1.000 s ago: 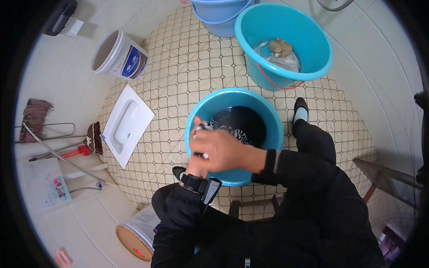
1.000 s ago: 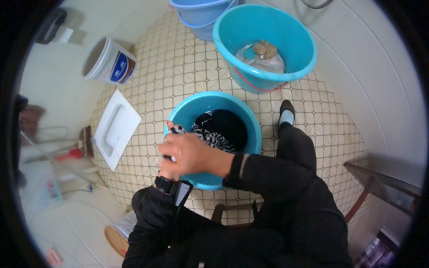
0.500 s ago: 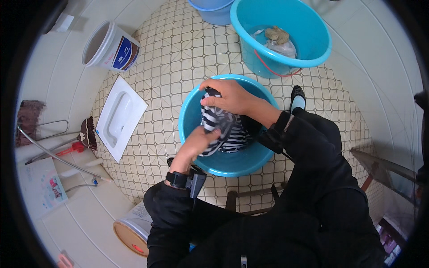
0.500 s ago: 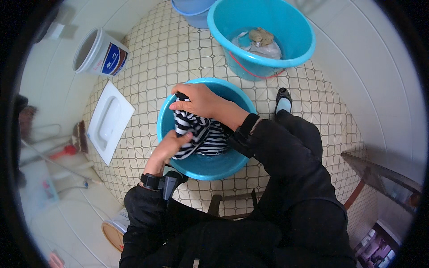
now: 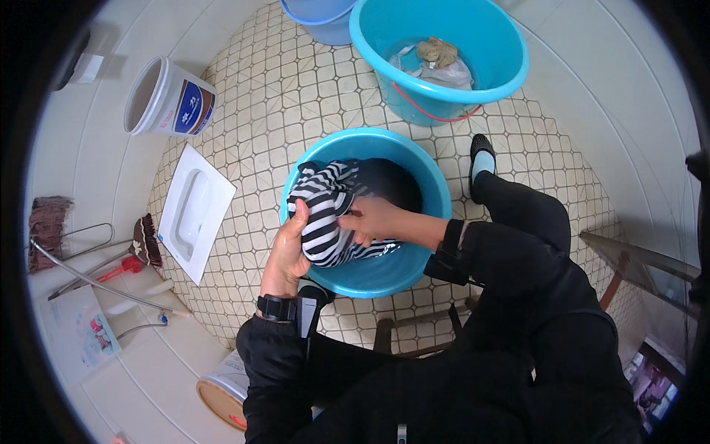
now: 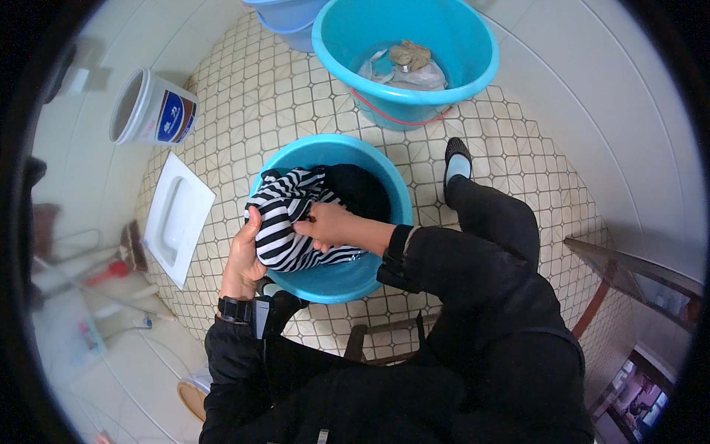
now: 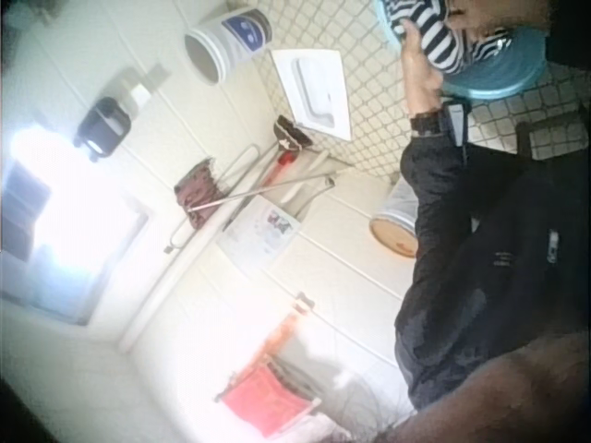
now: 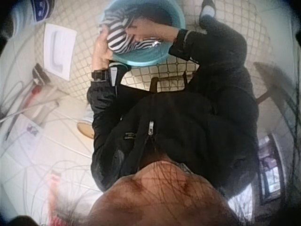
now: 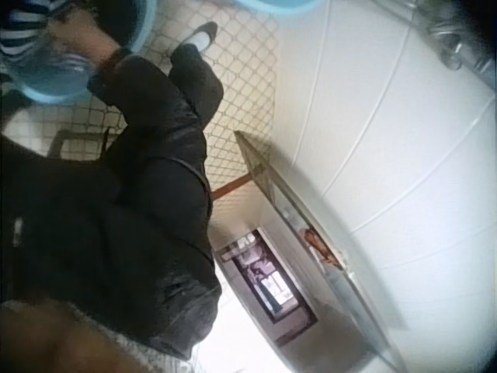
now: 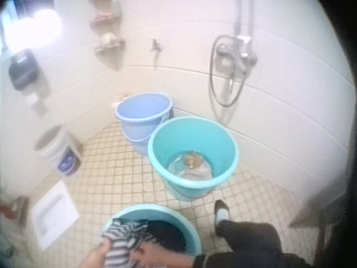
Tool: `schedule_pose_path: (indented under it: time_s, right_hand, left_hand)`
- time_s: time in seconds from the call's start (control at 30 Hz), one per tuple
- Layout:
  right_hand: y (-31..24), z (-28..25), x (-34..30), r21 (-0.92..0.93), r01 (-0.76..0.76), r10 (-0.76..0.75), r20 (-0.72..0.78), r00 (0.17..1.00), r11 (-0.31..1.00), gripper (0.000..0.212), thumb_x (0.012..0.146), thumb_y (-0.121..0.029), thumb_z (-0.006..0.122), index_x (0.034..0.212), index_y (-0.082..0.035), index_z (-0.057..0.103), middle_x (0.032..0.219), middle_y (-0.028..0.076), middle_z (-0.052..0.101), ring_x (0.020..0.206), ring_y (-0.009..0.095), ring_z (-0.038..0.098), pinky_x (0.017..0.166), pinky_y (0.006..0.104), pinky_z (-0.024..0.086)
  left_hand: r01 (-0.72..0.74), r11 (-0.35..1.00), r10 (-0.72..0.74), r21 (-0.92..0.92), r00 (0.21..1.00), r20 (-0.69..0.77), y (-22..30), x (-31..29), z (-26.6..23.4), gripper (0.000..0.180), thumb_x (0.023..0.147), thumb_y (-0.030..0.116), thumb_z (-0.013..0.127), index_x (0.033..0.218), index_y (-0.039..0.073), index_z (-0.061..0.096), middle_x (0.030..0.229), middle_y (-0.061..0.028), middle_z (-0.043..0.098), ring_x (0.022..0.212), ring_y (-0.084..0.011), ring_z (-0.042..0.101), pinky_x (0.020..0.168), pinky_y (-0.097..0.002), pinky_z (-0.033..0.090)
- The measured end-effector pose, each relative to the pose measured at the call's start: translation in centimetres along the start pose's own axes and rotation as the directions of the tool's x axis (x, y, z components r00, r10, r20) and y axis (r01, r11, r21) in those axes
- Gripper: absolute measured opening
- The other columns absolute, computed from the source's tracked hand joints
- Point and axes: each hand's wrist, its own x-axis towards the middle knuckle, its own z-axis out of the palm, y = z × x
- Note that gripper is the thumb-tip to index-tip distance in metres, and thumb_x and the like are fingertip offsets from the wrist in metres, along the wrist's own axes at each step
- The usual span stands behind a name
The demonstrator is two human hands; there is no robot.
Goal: The person hand washes a striped garment in a blue basin filled with water. They repeatedly submerge, scrub, wring, and rinse the fabric, then transfer it to a second basin.
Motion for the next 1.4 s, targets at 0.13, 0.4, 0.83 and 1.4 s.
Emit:
schedule_pose_path:
  time_s: [0.13, 0.4, 0.83, 1.4]
  right_hand:
    - [1.0, -1.6, 0.4, -0.165, -0.196, 0.205, 0.04, 0.978, 0.966, 0.014, 0.079, -0.015, 0.065, 0.073, -0.002, 0.063, 0.068, 0.012, 0.065, 0.056, 0.022, 0.064, 0.05, 0.0316, 0.052]
    - [0.6, -1.9, -1.1, -0.628, 0.466, -0.722, -0.232, 0.652, 0.623, 0.01, 0.081, -0.006, 0.054, 0.083, -0.004, 0.063, 0.076, 0.013, 0.061, 0.071, 0.032, 0.06, 0.062, 0.0408, 0.048]
    - [3.8, -2.0, 5.5, -0.904, 0.256, -0.142, 0.219, 0.965, 0.343, 0.053, 0.072, -0.027, 0.074, 0.119, -0.009, 0.058, 0.118, 0.014, 0.06, 0.101, 0.035, 0.059, 0.086, 0.0409, 0.048]
    - [-2.3, -4.4, 0.2, 0.15, 0.135, -0.118, -0.118, 0.986, 0.979, 0.009, 0.083, -0.016, 0.065, 0.075, -0.011, 0.063, 0.069, -0.007, 0.053, 0.06, 0.005, 0.043, 0.055, 0.0198, 0.034]
  left_hand:
    - [-0.054, 0.998, 0.053, -0.014, 0.998, -0.022, 0.5, 0.1, -0.3, 0.062, 0.091, 0.048, 0.053, 0.13, -0.001, 0.045, 0.12, -0.0138, 0.059, 0.105, -0.0248, 0.061, 0.089, -0.0357, 0.051]
    - [-0.113, 0.993, 0.112, 0.036, 0.993, 0.027, 1.3, -0.6, -1.6, 0.065, 0.093, 0.049, 0.047, 0.132, -0.002, 0.042, 0.124, -0.0164, 0.057, 0.112, -0.0274, 0.058, 0.095, -0.0386, 0.049]
    - [0.079, 0.988, -0.094, 0.134, 0.989, 0.115, -1.6, -1.2, 2.4, 0.067, 0.09, 0.039, 0.063, 0.138, 0.001, 0.035, 0.128, -0.0115, 0.053, 0.114, -0.0198, 0.055, 0.093, -0.0338, 0.048]
    - [-0.064, 0.996, 0.07, 0.06, 0.993, -0.096, 0.4, -0.7, -0.9, 0.059, 0.092, 0.043, 0.056, 0.13, 0.0, 0.044, 0.118, -0.0165, 0.06, 0.104, -0.0266, 0.062, 0.087, -0.0382, 0.054]
